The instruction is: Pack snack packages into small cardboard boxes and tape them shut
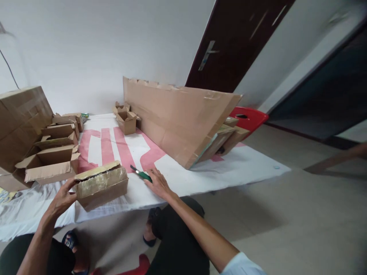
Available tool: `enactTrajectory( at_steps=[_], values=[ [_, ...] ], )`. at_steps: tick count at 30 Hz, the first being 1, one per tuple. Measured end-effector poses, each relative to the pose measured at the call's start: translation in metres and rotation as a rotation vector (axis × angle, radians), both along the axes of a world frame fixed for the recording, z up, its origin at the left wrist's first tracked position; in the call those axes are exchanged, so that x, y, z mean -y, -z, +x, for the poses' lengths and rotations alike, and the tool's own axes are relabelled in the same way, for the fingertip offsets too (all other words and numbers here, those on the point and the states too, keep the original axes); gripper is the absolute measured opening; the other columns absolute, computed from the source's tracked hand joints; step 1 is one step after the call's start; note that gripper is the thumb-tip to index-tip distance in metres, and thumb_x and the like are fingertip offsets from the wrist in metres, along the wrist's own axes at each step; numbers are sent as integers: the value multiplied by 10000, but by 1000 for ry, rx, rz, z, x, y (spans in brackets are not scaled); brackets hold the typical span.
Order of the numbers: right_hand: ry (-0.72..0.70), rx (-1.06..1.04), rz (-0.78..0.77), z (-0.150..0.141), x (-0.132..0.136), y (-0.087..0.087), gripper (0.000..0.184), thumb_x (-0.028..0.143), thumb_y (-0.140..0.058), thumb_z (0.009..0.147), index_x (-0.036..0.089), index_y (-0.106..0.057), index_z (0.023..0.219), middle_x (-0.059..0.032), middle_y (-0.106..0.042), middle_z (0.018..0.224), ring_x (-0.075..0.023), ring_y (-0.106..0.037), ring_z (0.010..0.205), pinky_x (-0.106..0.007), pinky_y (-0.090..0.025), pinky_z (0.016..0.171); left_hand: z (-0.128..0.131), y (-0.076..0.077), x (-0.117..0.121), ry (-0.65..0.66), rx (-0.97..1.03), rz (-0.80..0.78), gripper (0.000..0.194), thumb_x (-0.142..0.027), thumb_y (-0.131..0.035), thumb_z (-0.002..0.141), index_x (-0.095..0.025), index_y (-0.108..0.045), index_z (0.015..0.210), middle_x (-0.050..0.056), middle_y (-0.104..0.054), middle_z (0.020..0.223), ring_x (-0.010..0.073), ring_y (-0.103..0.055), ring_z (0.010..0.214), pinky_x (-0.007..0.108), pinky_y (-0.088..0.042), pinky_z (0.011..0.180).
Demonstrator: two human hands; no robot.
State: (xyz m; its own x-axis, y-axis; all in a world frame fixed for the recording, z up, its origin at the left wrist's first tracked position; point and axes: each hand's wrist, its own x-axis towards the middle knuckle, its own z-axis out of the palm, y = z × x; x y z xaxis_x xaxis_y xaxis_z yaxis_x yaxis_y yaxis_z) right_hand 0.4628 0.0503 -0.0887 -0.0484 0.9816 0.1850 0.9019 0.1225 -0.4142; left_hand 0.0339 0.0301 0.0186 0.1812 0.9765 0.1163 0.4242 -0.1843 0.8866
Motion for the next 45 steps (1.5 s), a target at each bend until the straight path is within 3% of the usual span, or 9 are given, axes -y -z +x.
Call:
enactTrajectory(
  at_steps=[4,8,12,15,20,27,33,38,45],
  values=[
    [-37,-139,68,-18,4,3,457,235,-625,983,200,-659,1437,-188,-640,1429,-361,-585,1353,-533,-505,1130,-1,0,0,-8,4,-5,692,-587,-915,686,-200,-801,1249,174,-720,1450,411,-683,1299,399,-667,864],
    [-211,-501,147,-46,1,-1,410,312,-619,985,226,-685,1381,-149,-680,1340,-305,-645,1290,-492,-529,1140,-1,-1,1,3,-2,-12,716,-608,-917,695,-213,-794,1279,170,-727,1425,407,-691,1286,408,-663,885],
    [-269,-836,47,-74,-8,-15,501,511,-497,1056,231,-650,1442,-152,-673,1432,-290,-668,1315,-445,-586,1068,-8,1,6,3,-25,-32,822,-646,-898,730,-250,-721,1428,171,-630,1573,437,-604,1431,447,-640,977],
    [-292,-906,-45,-86,-7,-29,572,590,-471,1060,245,-627,1488,-138,-682,1449,-292,-660,1333,-448,-569,1100,-14,4,10,-37,-40,-73,1064,-663,-946,660,-284,-592,1590,197,-497,1704,499,-488,1538,519,-600,1051],
    [-420,-886,-147,-84,7,-47,874,552,-805,854,273,-499,1624,-145,-581,1543,-314,-639,1316,-424,-599,997,-18,4,12,21,-92,-92,1418,-616,-1018,559,-289,-327,1754,237,-380,1769,519,-437,1570,566,-535,1134],
    [-517,-770,-272,-74,-13,-66,1350,421,-1005,638,304,-259,1757,-158,-449,1694,-352,-571,1399,-449,-554,1095,-15,2,8,44,-140,-72,1414,-562,-1017,568,-275,-309,1758,232,-342,1777,502,-440,1559,580,-539,1136],
    [-560,-739,-190,-82,-13,-59,1287,373,-991,671,281,-284,1743,-166,-361,1751,-368,-461,1547,-496,-457,1230,-19,4,9,39,-199,-12,1299,-527,-1006,603,-275,-394,1720,229,-407,1719,478,-499,1509,582,-570,1099],
    [-562,-606,-73,-85,4,-47,1313,379,-1003,681,326,-246,1753,-148,-364,1757,-369,-376,1618,-547,-350,1321,-27,-1,22,66,-250,35,1283,-545,-1016,600,-316,-416,1711,208,-205,1833,510,-293,1644,584,-571,1114],
    [-743,-332,-47,-82,-15,-62,1354,462,-1013,704,291,-209,1781,-171,-198,1847,-389,-165,1714,-597,-187,1386,-23,-11,26,106,-293,21,1305,-581,-1002,626,-309,-367,1734,193,-148,1856,511,-231,1669,537,-604,1064]
  ],
)
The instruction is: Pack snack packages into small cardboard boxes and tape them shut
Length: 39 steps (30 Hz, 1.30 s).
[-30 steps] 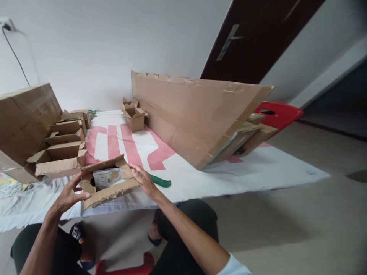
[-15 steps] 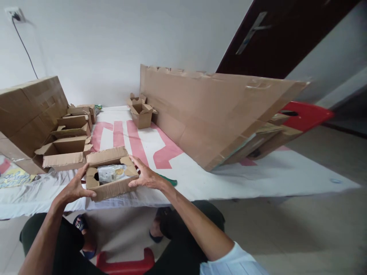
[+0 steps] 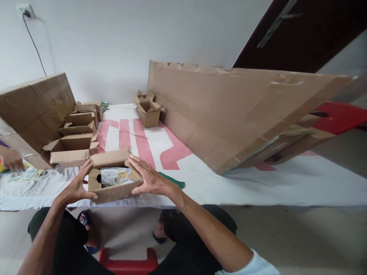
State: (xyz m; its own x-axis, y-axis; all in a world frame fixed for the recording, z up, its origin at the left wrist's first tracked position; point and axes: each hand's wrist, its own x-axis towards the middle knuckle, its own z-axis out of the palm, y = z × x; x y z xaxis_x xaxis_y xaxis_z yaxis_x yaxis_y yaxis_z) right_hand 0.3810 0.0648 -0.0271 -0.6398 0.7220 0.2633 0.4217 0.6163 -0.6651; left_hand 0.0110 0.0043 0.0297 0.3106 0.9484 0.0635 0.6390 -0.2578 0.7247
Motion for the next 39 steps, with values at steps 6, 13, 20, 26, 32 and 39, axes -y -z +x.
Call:
enactTrajectory(
  at_steps=[6,13,20,26,32,39],
  values=[
    [13,81,-48,-1,-2,-7,1276,469,-970,766,293,-217,1781,-158,-260,1830,-354,-202,1711,-564,-234,1384,-3,10,-4,-17,29,-47,1275,-585,-991,625,-287,-386,1707,198,-434,1710,461,-472,1536,558,-560,1124],
    [0,112,85,-12,7,-36,882,475,-911,853,245,-548,1624,-164,-411,1763,-371,-319,1662,-574,-321,1338,0,17,1,-17,69,-15,1222,-579,-977,657,-284,-399,1692,185,-483,1641,454,-485,1515,585,-530,1157],
    [-121,366,446,-47,10,-63,205,285,-707,1028,191,-826,891,-112,-813,974,-300,-670,1180,-494,-450,1141,-2,16,4,27,52,15,1156,-589,-955,700,-327,-418,1690,177,-449,1683,460,-471,1531,596,-550,1131],
    [98,453,557,-8,3,-60,227,250,-660,1048,186,-824,906,-90,-787,926,-260,-648,994,-457,-391,1137,0,11,7,103,-88,134,917,-560,-920,786,-342,-574,1607,156,-239,1826,461,-296,1658,637,-384,1281],
    [155,580,485,-22,2,-47,133,257,-702,1019,189,-816,1008,-129,-780,1077,-302,-659,1133,-445,-436,1087,22,4,2,119,-346,173,589,-468,-978,698,-278,-817,1232,142,-277,1815,526,-336,1616,691,-378,1267],
    [94,618,340,-57,3,-47,333,269,-742,1005,162,-686,1316,-187,-702,1377,-350,-613,1349,-489,-478,1137,23,-2,18,87,-319,254,592,-497,-936,758,-257,-757,1270,147,-363,1769,447,-541,1494,540,-574,1129]
  ],
)
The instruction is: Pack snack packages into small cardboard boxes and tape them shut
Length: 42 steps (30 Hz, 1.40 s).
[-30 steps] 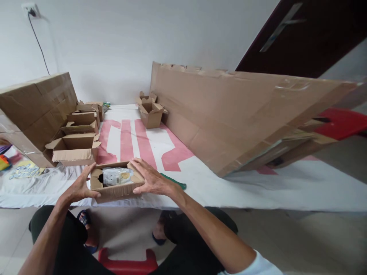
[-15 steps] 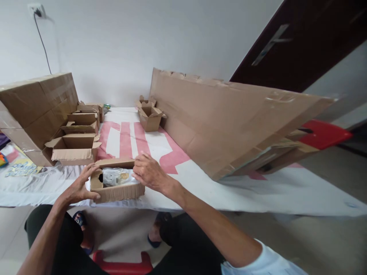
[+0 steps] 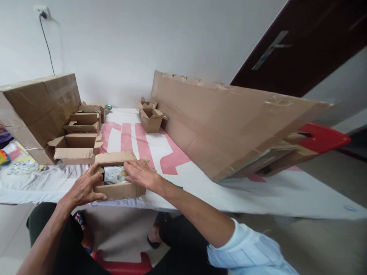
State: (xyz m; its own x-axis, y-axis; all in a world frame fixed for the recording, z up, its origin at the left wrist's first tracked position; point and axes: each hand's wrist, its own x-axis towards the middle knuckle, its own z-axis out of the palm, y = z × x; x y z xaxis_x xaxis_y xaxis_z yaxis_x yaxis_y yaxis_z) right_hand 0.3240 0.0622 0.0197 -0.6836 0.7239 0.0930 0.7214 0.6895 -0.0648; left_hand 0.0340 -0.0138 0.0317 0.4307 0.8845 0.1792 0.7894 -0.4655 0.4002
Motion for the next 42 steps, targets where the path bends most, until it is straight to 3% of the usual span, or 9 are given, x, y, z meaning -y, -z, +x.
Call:
enactTrajectory(
  at_steps=[4,8,21,26,29,32,36,39,42],
  values=[
    [70,-6,-64,-6,-8,-7,202,202,-685,1007,177,-740,1199,-162,-773,1246,-323,-684,1217,-414,-507,1020,2,4,4,14,-79,-12,654,-521,-892,827,-288,-734,1417,165,-334,1780,496,-418,1578,639,-472,1221],
    [84,-94,-144,-6,-15,-10,154,208,-686,989,196,-776,866,-96,-796,925,-253,-721,939,-328,-463,819,10,6,6,-16,-172,-32,435,-449,-863,864,-269,-798,1254,168,-319,1765,525,-426,1551,691,-468,1191],
    [49,-1003,-477,9,-36,-24,216,389,-680,867,200,-693,762,36,-607,689,-140,-504,663,-264,-379,635,15,0,10,-85,-88,-62,406,-539,-829,851,-228,-677,1063,160,-561,1515,389,-656,1265,538,-575,1038],
    [54,-1236,-476,18,-42,-47,303,504,-727,816,205,-701,773,37,-568,676,-129,-429,622,-265,-350,587,3,-2,3,-83,132,42,467,-590,-803,888,-257,-699,1198,102,-675,1403,331,-680,1247,471,-560,1056],
    [89,-1335,-431,20,-42,-57,320,521,-754,817,205,-712,778,41,-532,662,-126,-390,621,-265,-322,577,0,-6,-8,-234,314,113,505,-585,-801,883,-245,-710,1245,90,-747,1201,299,-731,1060,453,-602,937],
    [77,-1417,-387,17,-39,-63,342,543,-792,812,211,-719,773,28,-573,693,-137,-431,664,-268,-356,608,8,-18,-21,-317,635,-19,719,-592,-913,746,-208,-686,1310,138,-758,1233,289,-768,930,375,-616,712],
    [-34,-1482,-399,8,-34,-64,322,549,-817,817,230,-775,821,-23,-731,879,-193,-610,839,-318,-492,785,35,-35,-31,-214,1029,-258,782,-536,-957,716,-206,-648,1354,164,-751,1295,259,-800,838,269,-558,553],
    [-101,-1553,-407,-1,-32,-58,297,531,-847,807,240,-801,844,-62,-784,1122,-243,-677,1076,-374,-518,966,52,-40,-34,-243,1195,-101,663,-530,-946,739,-199,-665,1239,99,-789,1083,241,-794,805,274,-587,580],
    [-35,-1658,-502,-9,-32,-46,345,542,-882,756,250,-808,923,-65,-786,1150,-269,-686,1148,-380,-551,959,60,-35,-35,-233,1197,120,583,-544,-964,722,-225,-675,1115,108,-796,1174,292,-796,1042,362,-663,787]
  ],
)
